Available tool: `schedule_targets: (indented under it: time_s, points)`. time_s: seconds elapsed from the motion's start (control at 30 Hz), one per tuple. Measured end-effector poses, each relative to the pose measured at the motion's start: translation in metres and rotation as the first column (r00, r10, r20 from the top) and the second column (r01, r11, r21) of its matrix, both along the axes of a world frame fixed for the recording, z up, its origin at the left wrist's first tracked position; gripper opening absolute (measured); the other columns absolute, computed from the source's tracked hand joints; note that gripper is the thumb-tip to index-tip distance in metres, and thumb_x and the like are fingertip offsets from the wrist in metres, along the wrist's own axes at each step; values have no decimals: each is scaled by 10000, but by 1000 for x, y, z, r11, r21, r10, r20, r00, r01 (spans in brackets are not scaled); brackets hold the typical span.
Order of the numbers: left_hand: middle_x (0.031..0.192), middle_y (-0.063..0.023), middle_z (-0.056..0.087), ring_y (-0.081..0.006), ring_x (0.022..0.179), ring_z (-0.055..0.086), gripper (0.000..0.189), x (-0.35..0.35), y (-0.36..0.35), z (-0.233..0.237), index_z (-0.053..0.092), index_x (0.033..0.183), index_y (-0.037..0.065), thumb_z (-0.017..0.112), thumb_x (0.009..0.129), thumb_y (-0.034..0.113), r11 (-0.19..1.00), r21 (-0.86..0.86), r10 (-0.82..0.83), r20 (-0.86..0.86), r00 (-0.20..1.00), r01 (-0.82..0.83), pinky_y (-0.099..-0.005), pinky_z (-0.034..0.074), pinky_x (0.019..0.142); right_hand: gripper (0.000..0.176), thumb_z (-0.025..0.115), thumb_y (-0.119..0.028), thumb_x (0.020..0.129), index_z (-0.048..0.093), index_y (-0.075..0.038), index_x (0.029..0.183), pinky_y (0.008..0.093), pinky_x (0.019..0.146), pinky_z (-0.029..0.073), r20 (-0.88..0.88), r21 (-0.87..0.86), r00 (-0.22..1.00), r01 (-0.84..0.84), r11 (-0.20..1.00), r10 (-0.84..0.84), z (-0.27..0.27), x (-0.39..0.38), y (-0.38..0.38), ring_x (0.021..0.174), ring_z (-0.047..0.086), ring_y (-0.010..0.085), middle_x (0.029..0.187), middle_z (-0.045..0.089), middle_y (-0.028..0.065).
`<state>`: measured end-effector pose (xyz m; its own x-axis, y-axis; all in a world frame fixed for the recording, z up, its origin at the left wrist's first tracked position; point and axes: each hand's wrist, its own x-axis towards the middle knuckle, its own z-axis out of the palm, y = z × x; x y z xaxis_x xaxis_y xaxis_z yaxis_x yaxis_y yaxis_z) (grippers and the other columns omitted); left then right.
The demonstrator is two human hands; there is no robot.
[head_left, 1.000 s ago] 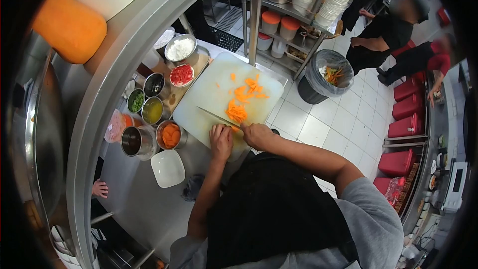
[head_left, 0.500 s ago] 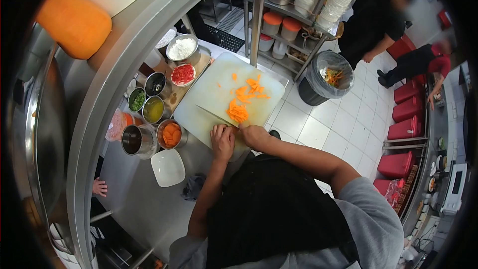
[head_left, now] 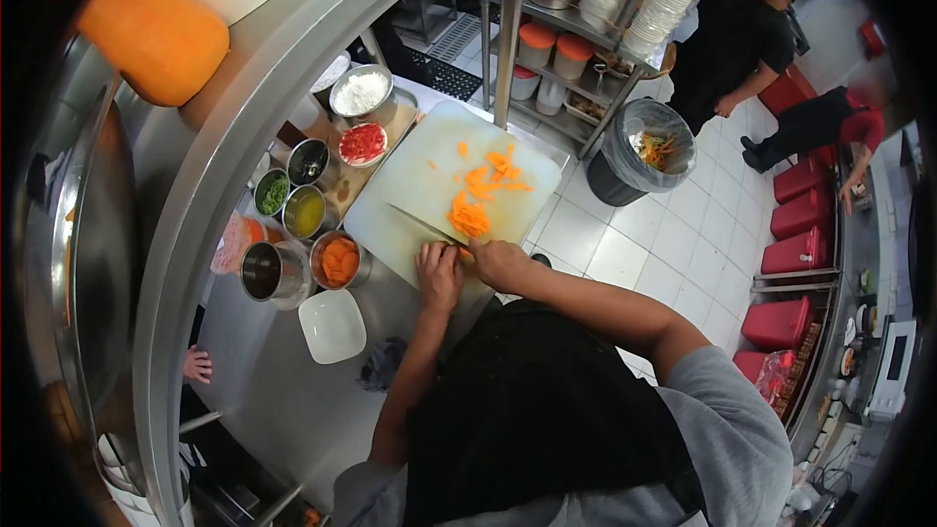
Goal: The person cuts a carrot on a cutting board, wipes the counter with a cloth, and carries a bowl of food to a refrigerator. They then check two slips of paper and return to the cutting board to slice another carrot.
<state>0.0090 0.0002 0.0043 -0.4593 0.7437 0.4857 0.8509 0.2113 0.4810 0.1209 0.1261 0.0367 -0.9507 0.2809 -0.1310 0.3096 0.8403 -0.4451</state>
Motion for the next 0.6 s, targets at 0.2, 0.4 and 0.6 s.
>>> schedule_targets:
  time_s: [0.2,0.4,0.6]
  points:
    - [925,-89,572,-311,931,548,144,2,1,-1,639,916,55,659,780,12,1000,9,16,8,1000,-16,-434,413,790,288,560,-235,948,524,23,1071,498,642,560,-43,-17,998,39,999,-40,-10,-6,-3,726,697,411,781,680,255]
    - [922,-93,569,-306,939,550,130,1,0,-3,633,900,41,666,777,18,1000,-4,13,3,1000,-13,-436,415,801,280,552,-232,952,522,25,1060,506,627,551,11,-40,997,71,997,-71,-8,-2,-6,712,687,429,757,671,262]
    - [967,-107,597,-324,964,566,156,-2,-2,0,676,976,31,660,820,34,1000,-7,-20,54,998,20,-449,443,820,266,529,-209,950,532,46,1026,531,615,531,-100,-48,994,34,998,-39,-6,1,5,696,672,453,753,661,276]
